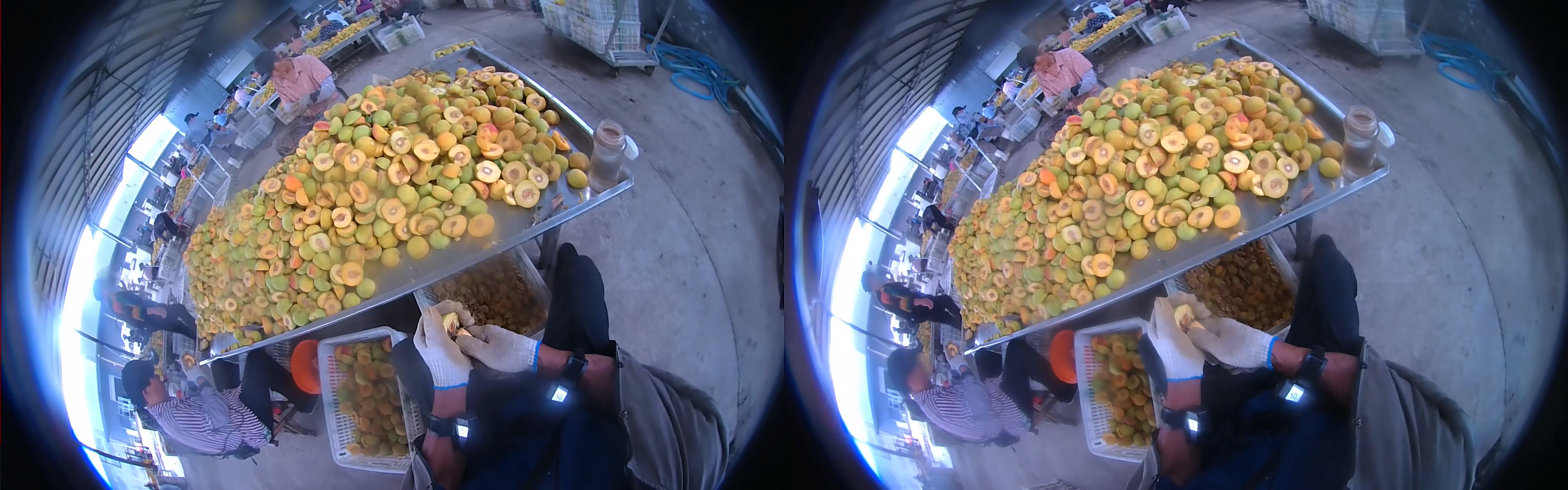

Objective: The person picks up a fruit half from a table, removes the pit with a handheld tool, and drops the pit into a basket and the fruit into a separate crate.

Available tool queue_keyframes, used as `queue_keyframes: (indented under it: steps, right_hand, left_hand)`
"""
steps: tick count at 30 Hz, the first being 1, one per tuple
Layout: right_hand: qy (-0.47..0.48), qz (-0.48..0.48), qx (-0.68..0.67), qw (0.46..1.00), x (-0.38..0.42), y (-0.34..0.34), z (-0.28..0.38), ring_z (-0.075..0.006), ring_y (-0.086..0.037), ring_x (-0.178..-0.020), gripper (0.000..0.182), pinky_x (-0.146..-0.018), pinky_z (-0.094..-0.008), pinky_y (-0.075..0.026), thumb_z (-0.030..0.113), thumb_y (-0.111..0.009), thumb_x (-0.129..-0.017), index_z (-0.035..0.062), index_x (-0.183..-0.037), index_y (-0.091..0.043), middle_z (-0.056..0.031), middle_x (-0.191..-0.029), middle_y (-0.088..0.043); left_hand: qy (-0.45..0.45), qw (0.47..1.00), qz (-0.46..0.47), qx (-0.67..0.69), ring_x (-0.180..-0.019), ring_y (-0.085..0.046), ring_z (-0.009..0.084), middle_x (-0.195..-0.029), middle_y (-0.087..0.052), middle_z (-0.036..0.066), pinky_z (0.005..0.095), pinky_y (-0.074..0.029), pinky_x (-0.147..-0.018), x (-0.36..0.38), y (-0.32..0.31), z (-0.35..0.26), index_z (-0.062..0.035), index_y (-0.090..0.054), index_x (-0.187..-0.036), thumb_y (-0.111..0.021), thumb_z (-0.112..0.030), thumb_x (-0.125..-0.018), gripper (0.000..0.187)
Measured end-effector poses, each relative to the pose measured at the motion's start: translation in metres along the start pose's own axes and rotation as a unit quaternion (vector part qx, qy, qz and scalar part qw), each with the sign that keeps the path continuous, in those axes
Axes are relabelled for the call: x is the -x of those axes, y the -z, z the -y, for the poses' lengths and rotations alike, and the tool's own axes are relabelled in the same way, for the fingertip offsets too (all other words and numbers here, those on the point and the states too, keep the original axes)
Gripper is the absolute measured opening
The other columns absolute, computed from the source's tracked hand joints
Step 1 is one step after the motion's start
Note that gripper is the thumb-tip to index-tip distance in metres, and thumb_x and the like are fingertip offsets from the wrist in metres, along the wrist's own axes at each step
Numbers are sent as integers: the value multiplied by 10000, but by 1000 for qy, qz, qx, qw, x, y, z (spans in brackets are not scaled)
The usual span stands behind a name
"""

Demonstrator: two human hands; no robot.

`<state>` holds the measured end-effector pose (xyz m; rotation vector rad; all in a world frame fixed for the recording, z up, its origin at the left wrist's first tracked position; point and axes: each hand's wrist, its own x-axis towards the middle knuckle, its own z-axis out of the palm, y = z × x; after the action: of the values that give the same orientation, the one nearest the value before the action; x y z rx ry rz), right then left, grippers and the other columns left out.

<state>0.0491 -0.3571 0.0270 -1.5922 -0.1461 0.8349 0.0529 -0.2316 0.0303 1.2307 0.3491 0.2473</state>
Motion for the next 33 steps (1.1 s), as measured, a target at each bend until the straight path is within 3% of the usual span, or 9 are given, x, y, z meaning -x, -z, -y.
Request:
queue_keyframes:
  steps: [4, 12, 14, 16, 23, 24, 26, 28, 33]
  right_hand:
    - [-23, 34, -100, 994, 9, 1, 5, -101, -478, -446, 585, -401, -258, -366, 568, -469, -1054, 90, -739, -589, 18, -592, -497]
    - [-41, 106, -115, 987, 1, 2, -12, -75, -396, -411, 521, -372, -256, -326, 553, -464, -1067, 148, -748, -534, 53, -540, -415]
    - [-16, 63, -118, 991, -2, -2, -19, -65, -389, -410, 482, -366, -251, -313, 524, -469, -1078, 145, -787, -534, 56, -562, -428]
    - [-13, 84, -143, 986, 1, -3, -14, -60, -392, -411, 456, -367, -245, -311, 502, -471, -1083, 138, -817, -543, 56, -578, -439]
    - [-59, 186, -278, 941, 11, 9, -5, -50, -377, -420, 396, -373, -229, -303, 462, -473, -1092, 130, -895, -565, 62, -614, -451]
    - [-58, 186, -278, 941, 11, 10, -5, -50, -377, -420, 396, -373, -229, -303, 462, -473, -1092, 130, -895, -565, 62, -614, -451]
    - [-61, 119, -143, 981, 9, 10, -4, -47, -366, -424, 378, -374, -226, -296, 462, -469, -1092, 139, -927, -574, 64, -617, -448]
    - [-68, 124, -165, 976, 7, 12, -7, -46, -368, -426, 375, -376, -224, -295, 464, -469, -1091, 140, -939, -582, 64, -616, -450]
    - [-74, 155, -191, 966, 10, 17, -9, -45, -375, -433, 384, -378, -223, -294, 470, -472, -1085, 146, -905, -571, 63, -610, -449]
  left_hand:
    - [-25, 999, 48, 4, -649, -618, 204, -746, -658, 143, 315, -485, -600, -3, 5, -3, 49, -670, -939, -487, -386, -1071, 490]
    - [13, 997, 64, -31, -596, -654, 180, -723, -706, 126, 294, -502, -560, -13, 16, 7, 48, -720, -825, -544, -397, -1066, 536]
    - [5, 996, 76, -40, -589, -648, 175, -729, -706, 124, 292, -501, -559, -17, 18, 11, 48, -727, -828, -522, -393, -1078, 548]
    - [19, 996, 79, -48, -564, -624, 187, -741, -699, 155, 311, -486, -546, -17, 15, 6, 54, -702, -778, -473, -371, -1079, 569]
    - [-14, 973, 220, -71, -637, -651, 189, -746, -709, 140, 298, -513, -618, -34, 32, 14, 50, -718, -770, -491, -364, -1075, 563]
    - [-28, 966, 246, -74, -647, -656, 187, -747, -711, 134, 298, -516, -627, -35, 32, 14, 47, -720, -774, -497, -362, -1071, 553]
    - [-3, 969, 237, -69, -657, -660, 187, -749, -713, 131, 300, -519, -634, -35, 31, 15, 47, -721, -781, -502, -362, -1068, 546]
    - [23, 971, 229, -65, -668, -664, 187, -752, -715, 128, 303, -522, -642, -34, 29, 13, 47, -722, -787, -508, -361, -1064, 538]
    - [-22, 962, 251, -107, -669, -660, 177, -757, -717, 121, 303, -521, -646, -29, 27, 11, 45, -721, -789, -508, -369, -1062, 540]
